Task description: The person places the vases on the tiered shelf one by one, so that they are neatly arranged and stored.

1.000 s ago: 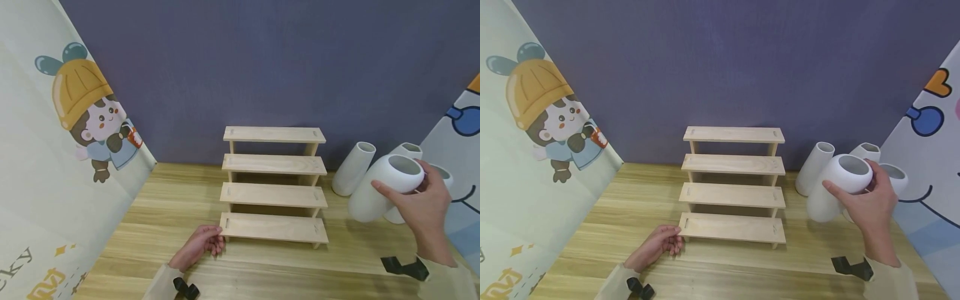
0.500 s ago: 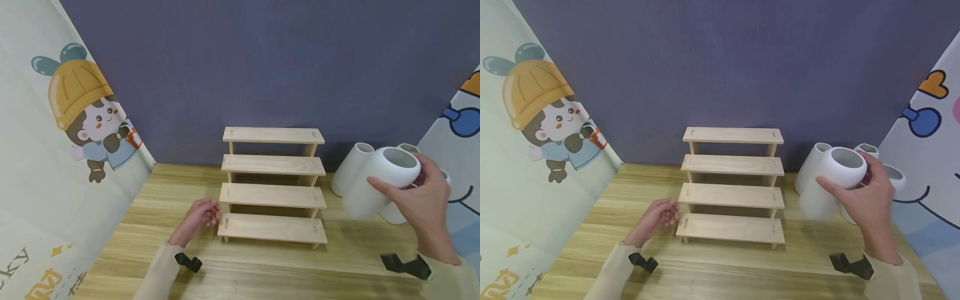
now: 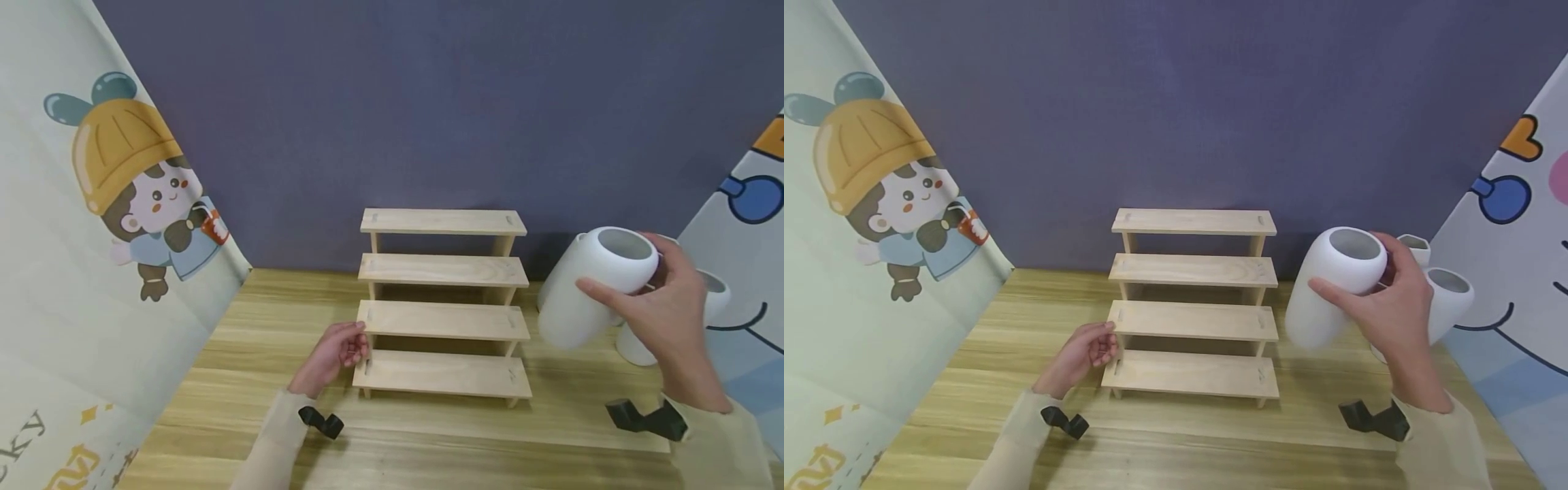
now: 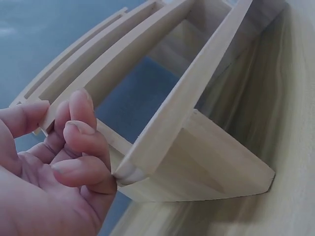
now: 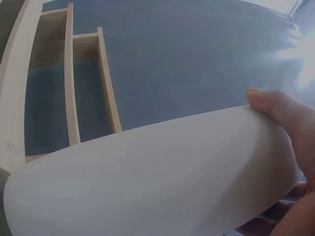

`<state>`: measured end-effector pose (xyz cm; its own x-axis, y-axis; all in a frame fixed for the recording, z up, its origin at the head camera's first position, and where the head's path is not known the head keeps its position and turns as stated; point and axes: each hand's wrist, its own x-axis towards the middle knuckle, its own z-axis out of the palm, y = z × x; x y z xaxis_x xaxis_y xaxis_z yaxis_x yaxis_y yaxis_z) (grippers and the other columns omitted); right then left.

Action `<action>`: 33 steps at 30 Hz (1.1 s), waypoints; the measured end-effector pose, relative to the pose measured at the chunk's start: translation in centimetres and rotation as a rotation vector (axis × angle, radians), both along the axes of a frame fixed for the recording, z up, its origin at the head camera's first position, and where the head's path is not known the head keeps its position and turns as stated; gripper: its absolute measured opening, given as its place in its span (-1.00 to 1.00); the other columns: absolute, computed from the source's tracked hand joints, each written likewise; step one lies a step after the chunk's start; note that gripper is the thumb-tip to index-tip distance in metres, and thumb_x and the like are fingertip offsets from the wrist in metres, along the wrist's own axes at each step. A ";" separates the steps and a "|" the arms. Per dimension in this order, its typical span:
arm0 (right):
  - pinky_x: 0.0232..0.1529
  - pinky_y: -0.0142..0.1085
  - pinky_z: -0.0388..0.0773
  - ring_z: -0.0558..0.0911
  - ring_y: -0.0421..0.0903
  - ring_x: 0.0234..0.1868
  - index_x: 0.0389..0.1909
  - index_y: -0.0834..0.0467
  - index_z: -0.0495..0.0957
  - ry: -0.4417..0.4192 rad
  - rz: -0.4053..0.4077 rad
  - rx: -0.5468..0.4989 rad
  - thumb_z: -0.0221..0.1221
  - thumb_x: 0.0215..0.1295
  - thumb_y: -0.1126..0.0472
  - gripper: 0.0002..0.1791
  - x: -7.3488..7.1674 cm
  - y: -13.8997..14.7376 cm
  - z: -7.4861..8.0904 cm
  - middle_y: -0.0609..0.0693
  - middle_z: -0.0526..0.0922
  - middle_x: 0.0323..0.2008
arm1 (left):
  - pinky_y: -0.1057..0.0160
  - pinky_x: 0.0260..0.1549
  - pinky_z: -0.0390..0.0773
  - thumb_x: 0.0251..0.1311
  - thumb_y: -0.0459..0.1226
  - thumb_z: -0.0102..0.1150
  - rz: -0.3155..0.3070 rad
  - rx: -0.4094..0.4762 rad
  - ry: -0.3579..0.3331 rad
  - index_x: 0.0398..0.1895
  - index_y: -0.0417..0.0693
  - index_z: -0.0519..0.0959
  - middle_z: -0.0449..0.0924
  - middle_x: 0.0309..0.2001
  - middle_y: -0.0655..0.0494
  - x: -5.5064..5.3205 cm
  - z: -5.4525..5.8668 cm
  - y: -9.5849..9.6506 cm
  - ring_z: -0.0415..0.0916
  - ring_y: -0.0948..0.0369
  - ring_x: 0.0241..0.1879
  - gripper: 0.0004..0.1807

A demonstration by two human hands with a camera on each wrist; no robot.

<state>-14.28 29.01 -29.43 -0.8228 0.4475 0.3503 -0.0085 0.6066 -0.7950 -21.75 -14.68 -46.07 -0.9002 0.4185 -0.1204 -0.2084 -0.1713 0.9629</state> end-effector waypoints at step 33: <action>-0.31 -0.61 0.51 0.56 -0.34 -0.21 0.32 -0.03 0.42 0.151 0.268 -0.024 0.60 -0.15 0.22 -0.08 -2.0 -9.6 0.4 -0.38 0.50 -0.05 | 0.49 -0.76 0.22 0.51 -0.16 -0.05 0.062 0.007 0.023 -0.57 0.02 0.51 0.57 -0.66 0.27 -0.3 -0.7 -2.3 0.39 0.42 -0.72 -0.61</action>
